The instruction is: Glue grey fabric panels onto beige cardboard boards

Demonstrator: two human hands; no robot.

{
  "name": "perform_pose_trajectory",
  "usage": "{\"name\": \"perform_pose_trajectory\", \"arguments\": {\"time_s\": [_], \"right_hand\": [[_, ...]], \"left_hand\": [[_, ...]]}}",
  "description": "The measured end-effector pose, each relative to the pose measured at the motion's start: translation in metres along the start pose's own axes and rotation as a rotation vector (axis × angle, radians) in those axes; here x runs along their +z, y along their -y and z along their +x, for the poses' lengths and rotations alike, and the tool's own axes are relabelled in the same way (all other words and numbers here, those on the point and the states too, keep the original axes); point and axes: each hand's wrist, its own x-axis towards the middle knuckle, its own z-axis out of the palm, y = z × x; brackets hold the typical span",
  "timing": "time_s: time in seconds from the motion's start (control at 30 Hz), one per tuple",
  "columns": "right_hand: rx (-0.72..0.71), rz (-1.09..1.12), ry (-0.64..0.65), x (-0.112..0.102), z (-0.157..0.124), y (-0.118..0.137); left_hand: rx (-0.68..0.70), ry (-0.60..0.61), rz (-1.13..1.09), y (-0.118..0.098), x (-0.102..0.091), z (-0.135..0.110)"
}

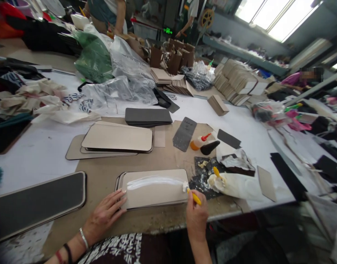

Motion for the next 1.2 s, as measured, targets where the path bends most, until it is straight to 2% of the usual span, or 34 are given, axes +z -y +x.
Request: {"name": "perform_pose_trajectory", "arguments": {"time_s": [0.1,0.2,0.3,0.4,0.53,0.63,0.7,0.9,1.0,1.2], "right_hand": [[-0.192,0.058,0.070,0.022,-0.027,0.035],[-0.258,0.194,0.199,0.046,-0.057,0.075],[-0.263,0.351,0.315,0.059,-0.077,0.101],[-0.168,0.446,0.415,0.062,-0.084,0.108],[0.081,0.543,0.497,0.065,-0.082,0.101],[0.234,0.606,0.438,0.068,-0.074,0.098],[0.264,0.644,0.398,0.072,-0.065,0.101],[0.205,0.650,0.374,0.089,-0.030,0.109],[0.197,0.537,0.280,0.081,-0.008,0.088],[0.303,0.221,-0.003,0.032,0.030,0.010]], "left_hand": [[-0.033,-0.032,-0.022,-0.001,0.002,-0.001],[-0.082,-0.057,-0.047,-0.002,0.003,-0.002],[-0.111,-0.058,-0.079,-0.002,0.003,-0.003],[-0.115,-0.061,-0.103,0.000,0.003,-0.005],[-0.108,-0.072,-0.133,0.002,0.004,-0.007],[-0.103,-0.092,-0.148,0.003,0.002,-0.006],[-0.096,-0.102,-0.148,0.003,0.000,-0.004],[-0.050,-0.093,-0.120,0.003,-0.003,0.001],[-0.033,-0.098,-0.106,0.004,-0.004,0.002],[-0.031,-0.099,-0.111,0.004,0.001,0.000]]}}
